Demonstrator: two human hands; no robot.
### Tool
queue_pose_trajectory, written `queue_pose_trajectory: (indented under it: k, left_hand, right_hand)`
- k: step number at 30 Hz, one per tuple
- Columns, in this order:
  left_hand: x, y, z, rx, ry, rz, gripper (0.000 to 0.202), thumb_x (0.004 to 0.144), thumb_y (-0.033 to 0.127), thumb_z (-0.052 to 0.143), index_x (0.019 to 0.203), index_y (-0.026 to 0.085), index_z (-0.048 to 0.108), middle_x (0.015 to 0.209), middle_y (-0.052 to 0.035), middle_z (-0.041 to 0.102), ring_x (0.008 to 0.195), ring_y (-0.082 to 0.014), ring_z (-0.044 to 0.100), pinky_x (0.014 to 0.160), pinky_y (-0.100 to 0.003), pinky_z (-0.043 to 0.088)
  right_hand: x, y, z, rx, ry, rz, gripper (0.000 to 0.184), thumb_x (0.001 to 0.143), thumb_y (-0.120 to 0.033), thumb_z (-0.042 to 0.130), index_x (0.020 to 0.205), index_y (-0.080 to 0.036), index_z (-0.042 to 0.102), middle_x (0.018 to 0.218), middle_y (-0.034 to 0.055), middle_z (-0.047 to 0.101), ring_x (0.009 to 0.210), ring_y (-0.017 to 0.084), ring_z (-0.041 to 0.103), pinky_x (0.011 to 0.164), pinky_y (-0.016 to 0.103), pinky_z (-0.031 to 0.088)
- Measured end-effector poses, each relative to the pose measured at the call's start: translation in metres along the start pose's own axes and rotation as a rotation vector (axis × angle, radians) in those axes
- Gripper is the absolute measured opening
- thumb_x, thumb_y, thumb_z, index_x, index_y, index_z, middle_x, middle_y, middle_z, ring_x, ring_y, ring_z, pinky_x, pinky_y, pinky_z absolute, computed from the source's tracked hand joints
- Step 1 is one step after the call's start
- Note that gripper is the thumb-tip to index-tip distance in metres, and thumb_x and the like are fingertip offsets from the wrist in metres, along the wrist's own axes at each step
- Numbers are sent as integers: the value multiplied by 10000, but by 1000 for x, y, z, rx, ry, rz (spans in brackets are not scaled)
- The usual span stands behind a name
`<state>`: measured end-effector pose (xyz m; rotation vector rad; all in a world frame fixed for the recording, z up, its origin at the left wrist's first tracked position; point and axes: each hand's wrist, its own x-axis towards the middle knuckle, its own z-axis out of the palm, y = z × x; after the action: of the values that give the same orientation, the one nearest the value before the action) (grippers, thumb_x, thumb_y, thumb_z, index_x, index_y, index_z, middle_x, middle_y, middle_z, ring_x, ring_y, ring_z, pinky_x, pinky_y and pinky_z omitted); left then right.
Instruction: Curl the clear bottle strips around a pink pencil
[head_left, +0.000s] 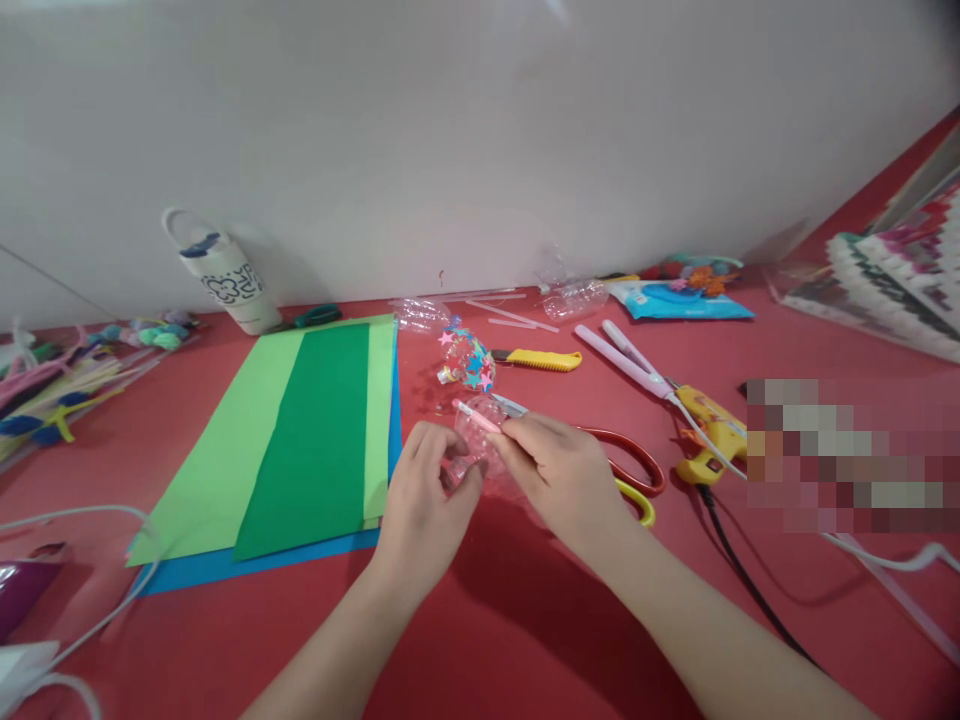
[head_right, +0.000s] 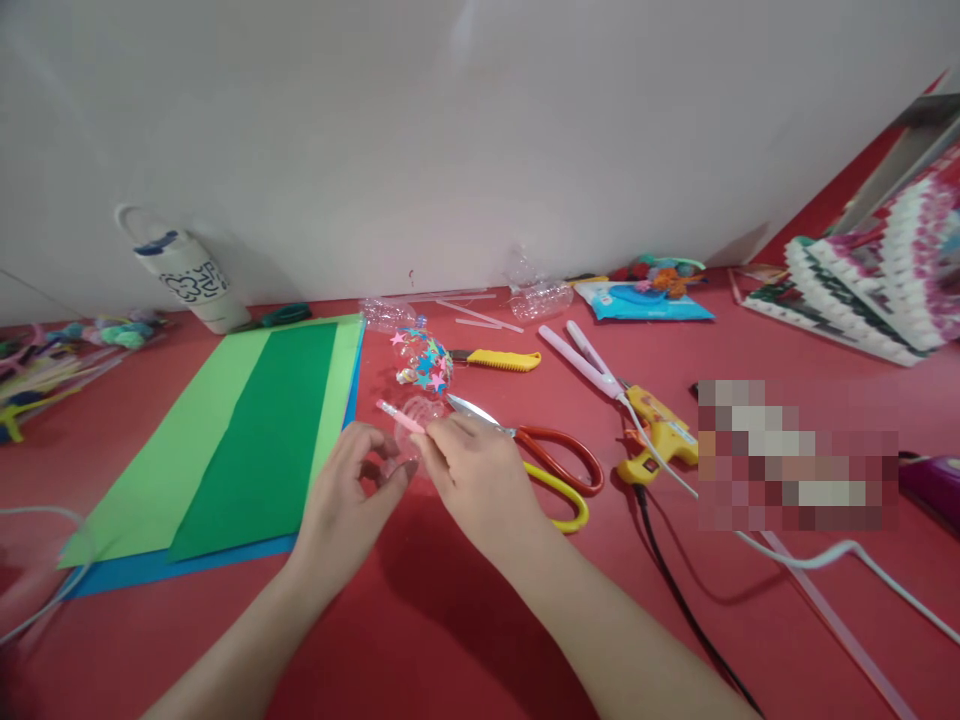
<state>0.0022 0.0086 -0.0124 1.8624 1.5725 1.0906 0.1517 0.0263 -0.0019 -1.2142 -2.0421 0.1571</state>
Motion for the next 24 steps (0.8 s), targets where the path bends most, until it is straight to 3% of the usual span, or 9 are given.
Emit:
queue_pose_trajectory:
  k: [3,8,13,18,24]
  left_hand:
    - [0,0,0,-7,7,-1,128,801,163,541,740,215,441,809,20,481,661,-116,476,607,-255,415]
    - [0,0,-1,7,-11,-11,124,810,183,543,743,215,443,818,16,490,661,-117,481,606,-258,415]
    - [0,0,-1,-5,6,5,126,805,164,534,739,215,439,803,19,482,655,-114,479,603,-252,418]
    - [0,0,-1,-4,11,13,131,796,156,542,735,213,441,802,22,484,651,-110,479,588,-244,411]
    - [1,0,-1,-6,33,41,140,785,130,545,721,208,448,783,27,478,645,-106,474,581,-236,408]
  right_hand:
    - [0,0,0,-25,-12,-35,312,915,-199,421,604,-196,439,578,-9,445,530,126,384,524,259,287]
    - [0,-1,-1,60,3,37,228,864,-157,497,642,-193,456,604,-16,468,560,122,427,542,239,310]
    - [0,0,1,-19,-2,-37,300,915,-196,427,615,-194,429,582,-13,430,537,127,383,533,256,288]
    - [0,-1,-1,54,0,27,252,877,-161,486,631,-192,447,601,-18,451,558,120,414,541,234,305]
    - [-1,2,3,-55,58,-84,322,925,-208,421,605,-190,450,560,-17,434,512,122,374,511,248,290]
